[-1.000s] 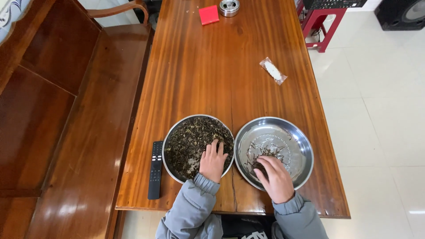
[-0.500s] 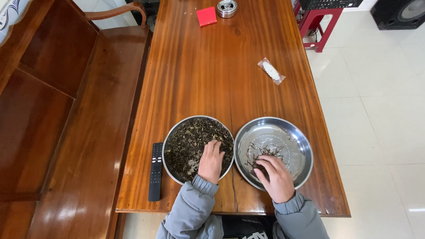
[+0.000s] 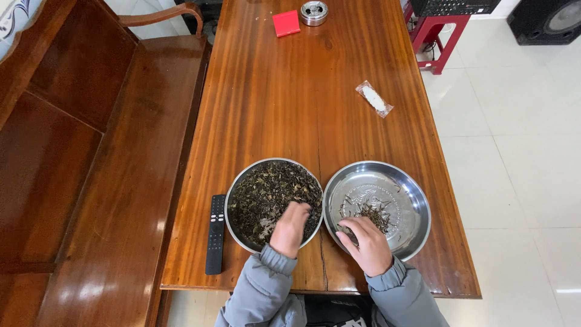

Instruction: Manually sorting dried tea leaves by picking out stems and placing them in a separate metal tray

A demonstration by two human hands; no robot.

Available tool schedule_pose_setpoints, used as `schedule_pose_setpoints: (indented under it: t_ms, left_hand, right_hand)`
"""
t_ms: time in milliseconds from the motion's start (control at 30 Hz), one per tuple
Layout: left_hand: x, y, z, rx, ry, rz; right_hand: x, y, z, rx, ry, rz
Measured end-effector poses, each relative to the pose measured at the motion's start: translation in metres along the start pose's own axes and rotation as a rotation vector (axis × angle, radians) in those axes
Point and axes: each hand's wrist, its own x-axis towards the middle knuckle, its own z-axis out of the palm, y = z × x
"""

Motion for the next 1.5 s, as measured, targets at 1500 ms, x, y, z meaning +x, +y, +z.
schedule_pose_setpoints:
  t_ms: [1500]
  left_hand:
    - [-0.008, -0.027, -0.02, 0.427, -0.36, -0.346]
  right_hand:
    - [-0.035, 0.054, -0.013, -0.165, 0.064, 0.288]
